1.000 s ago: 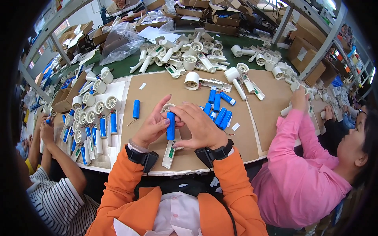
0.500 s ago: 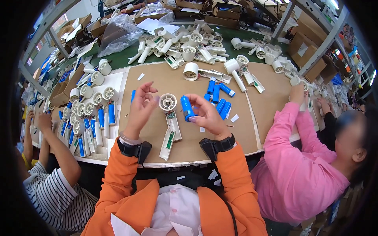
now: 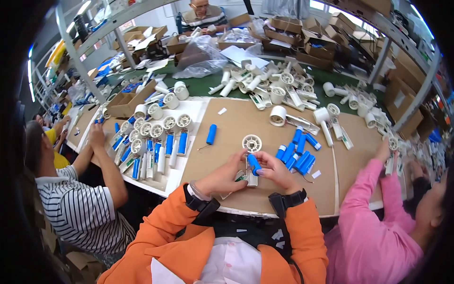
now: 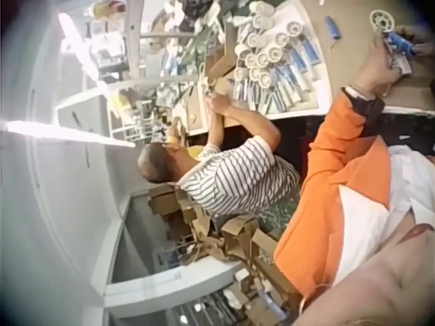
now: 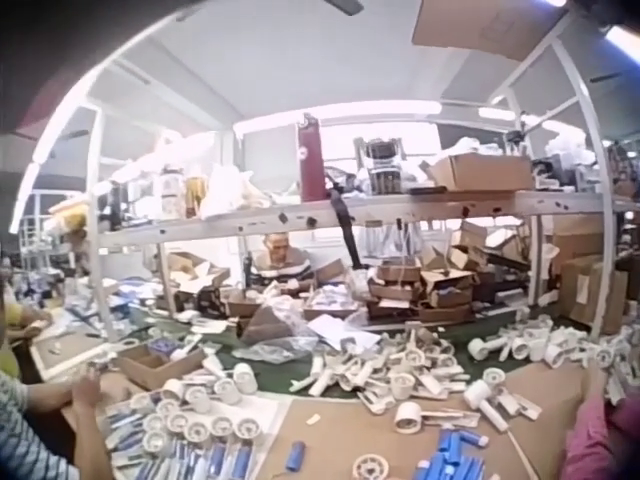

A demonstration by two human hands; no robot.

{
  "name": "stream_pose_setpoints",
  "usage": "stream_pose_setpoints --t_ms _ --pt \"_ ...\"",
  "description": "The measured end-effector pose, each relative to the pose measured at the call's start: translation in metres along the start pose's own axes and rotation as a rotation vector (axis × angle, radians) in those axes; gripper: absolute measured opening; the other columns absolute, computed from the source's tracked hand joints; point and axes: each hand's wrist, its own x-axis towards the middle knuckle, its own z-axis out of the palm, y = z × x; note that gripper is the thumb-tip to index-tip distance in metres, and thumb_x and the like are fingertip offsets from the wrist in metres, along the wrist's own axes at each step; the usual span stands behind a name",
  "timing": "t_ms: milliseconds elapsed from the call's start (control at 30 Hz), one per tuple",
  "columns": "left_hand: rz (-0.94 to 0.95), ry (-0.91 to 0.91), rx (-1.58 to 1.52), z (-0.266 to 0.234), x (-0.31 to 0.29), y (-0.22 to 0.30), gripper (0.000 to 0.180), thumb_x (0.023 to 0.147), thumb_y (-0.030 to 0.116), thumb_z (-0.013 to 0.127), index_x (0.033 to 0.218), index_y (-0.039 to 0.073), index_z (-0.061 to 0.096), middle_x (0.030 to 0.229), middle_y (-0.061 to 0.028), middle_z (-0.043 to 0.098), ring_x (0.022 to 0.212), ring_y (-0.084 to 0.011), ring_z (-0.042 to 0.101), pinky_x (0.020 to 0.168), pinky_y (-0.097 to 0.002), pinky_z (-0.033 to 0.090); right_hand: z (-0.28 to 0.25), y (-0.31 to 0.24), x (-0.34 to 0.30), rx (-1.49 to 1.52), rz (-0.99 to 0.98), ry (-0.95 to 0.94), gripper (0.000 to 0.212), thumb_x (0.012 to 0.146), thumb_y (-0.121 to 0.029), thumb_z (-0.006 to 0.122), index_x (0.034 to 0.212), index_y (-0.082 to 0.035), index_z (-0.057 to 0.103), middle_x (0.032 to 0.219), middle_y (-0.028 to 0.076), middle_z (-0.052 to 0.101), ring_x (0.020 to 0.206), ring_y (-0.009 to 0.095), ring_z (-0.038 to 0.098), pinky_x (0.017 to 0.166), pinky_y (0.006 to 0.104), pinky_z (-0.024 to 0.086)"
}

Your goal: The person picks up a battery and a fan housing, inserts the battery into the housing, and connects the wires by hand. They then place the assembled unit onto the table.

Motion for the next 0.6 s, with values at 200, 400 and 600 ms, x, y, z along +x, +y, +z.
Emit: stream_pose_setpoints --t_ms 200,400,600 --pt "-0.227 -0.145 -0.028 -0.045 -0.006 0.007 0.082 0.081 0.017 0.07 0.151 0.009 0.028 0.121 -0.0223 0.06 0.121 -0.0399 0.054 0.104 -0.0433 0.042 0.009 -0.001 0.01 -0.104 0.013 0.017 0.073 0.078 -0.033 0.075 0.136 0.0 0.045 0.128 0.006 0.056 0.118 0.02 0.058 0.108 0.0355 0.042" --pt "0.032 0.024 0.347 -0.034 0.012 -0.011 0.067 0.077 0.013 0.071 0.14 0.011 0.047 0.118 -0.0179 0.061 0.114 -0.0387 0.055 0.102 -0.0445 0.042 0.003 -0.004 -0.002 -0.164 -0.006 0.043 0.074 0.075 -0.037 0.076 0.132 0.0 0.048 0.121 0.006 0.058 0.113 0.019 0.059 0.102 0.0341 0.045" --pt "0.112 0.177 0.303 -0.017 0.008 -0.011 0.074 0.071 0.02 0.077 0.137 0.005 0.047 0.125 -0.0214 0.054 0.123 -0.0419 0.047 0.107 -0.0466 0.038 0.013 -0.006 0.003 -0.154 0.006 0.017 0.074 0.073 -0.037 0.077 0.13 0.0 0.049 0.12 0.007 0.059 0.113 0.02 0.06 0.101 0.0344 0.046"
